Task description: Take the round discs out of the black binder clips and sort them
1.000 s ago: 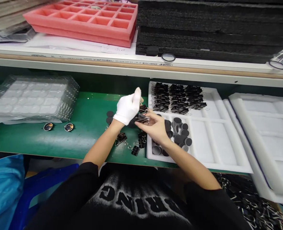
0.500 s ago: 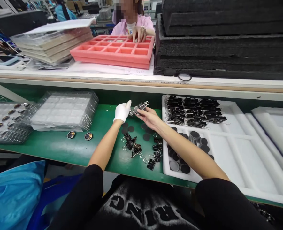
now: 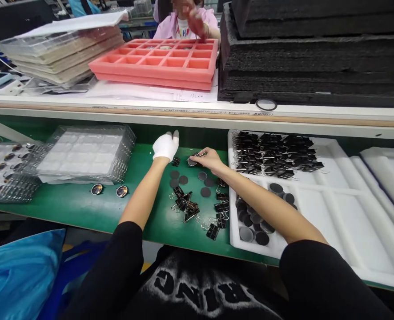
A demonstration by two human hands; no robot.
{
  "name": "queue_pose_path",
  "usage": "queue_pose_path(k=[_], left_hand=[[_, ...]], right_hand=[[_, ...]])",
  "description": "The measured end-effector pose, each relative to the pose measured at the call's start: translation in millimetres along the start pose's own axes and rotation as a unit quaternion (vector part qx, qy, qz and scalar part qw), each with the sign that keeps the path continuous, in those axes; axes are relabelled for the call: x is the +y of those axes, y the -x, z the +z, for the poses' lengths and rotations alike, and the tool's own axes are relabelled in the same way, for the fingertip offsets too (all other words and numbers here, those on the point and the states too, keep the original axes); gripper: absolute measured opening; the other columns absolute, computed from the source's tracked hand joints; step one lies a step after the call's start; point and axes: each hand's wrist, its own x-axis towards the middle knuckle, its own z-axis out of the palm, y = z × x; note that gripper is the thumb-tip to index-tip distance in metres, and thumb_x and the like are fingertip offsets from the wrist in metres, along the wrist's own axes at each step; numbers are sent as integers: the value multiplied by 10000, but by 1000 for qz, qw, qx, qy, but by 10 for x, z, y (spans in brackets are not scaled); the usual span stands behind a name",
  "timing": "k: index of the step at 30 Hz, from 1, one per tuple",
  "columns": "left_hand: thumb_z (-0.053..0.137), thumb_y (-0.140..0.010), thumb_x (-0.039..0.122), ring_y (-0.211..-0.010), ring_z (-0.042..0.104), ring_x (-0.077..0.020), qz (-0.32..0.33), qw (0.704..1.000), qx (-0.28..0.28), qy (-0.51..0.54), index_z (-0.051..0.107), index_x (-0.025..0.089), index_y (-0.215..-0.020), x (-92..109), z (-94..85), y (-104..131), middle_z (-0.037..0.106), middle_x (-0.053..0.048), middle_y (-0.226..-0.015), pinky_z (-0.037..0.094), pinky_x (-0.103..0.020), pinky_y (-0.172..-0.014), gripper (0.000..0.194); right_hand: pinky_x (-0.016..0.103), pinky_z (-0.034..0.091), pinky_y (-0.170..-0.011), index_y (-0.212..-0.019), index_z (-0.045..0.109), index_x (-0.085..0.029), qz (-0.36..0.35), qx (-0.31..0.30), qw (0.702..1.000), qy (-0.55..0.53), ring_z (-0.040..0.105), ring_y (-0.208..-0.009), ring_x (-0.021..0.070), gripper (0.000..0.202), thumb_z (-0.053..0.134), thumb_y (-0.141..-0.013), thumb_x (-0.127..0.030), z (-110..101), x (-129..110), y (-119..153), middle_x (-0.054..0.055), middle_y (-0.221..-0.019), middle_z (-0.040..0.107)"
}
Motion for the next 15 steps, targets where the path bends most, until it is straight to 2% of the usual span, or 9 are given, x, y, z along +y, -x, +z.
queue_pose_path(k=[3,5,7,9,11,13,15], left_hand=[[229,-1106,532,-1173,710,-331,23,1000,16,-5,724,170,-1170,123,146,-62,757,-185,-1191,512,-406,-987,617],[268,-1103,507,-1226,677,-366,23,999,24,-14,718,146,-1192,146,263,-73,724,-211,-1249,484,-461,-1037,584],[263,-1106,478,-1246,659,-386,17,999,24,-20,703,136,-1242,118,348,-80,700,-230,-1275,473,-503,-1045,574],[243,-1110,433,-1242,658,-381,15,1000,14,-23,681,153,-1315,62,395,-96,695,-229,-1280,476,-517,-1034,559],[251,-1107,373,-1252,652,-367,20,999,-4,-26,645,205,-1408,5,417,-124,691,-211,-1307,474,-520,-1032,524],[285,-1093,324,-1273,638,-353,29,999,-18,-29,602,262,-1483,-39,435,-155,680,-188,-1355,468,-516,-1040,505],[283,-1090,316,-1285,627,-342,26,999,-25,-31,572,287,-1522,-72,461,-184,678,-173,-1367,469,-508,-1043,520]], right_hand=[[326,524,-769,-814,500,-252,-35,10,992,121,689,-846,217,414,888,-706,-345,-12,0,-45,-20,-810,679],[378,519,-843,-832,519,-247,-46,2,981,188,694,-944,273,355,847,-758,-361,-39,-13,-30,32,-873,706],[454,513,-912,-930,583,-224,-47,-9,970,238,687,-1043,347,335,826,-797,-412,-76,-37,16,100,-960,730],[539,493,-989,-1144,623,-184,-65,-20,947,313,650,-1173,421,483,801,-831,-506,-122,-68,73,173,-1120,732],[607,453,-1060,-1389,569,-162,-112,-52,906,405,570,-1311,475,709,779,-847,-570,-178,-96,112,226,-1339,666],[626,428,-1104,-1536,493,-199,-159,-106,865,464,509,-1394,477,802,789,-855,-503,-245,-106,106,216,-1504,574],[575,443,-1114,-1576,474,-246,-191,-159,851,462,523,-1407,424,789,783,-852,-301,-313,-92,55,175,-1548,555]])
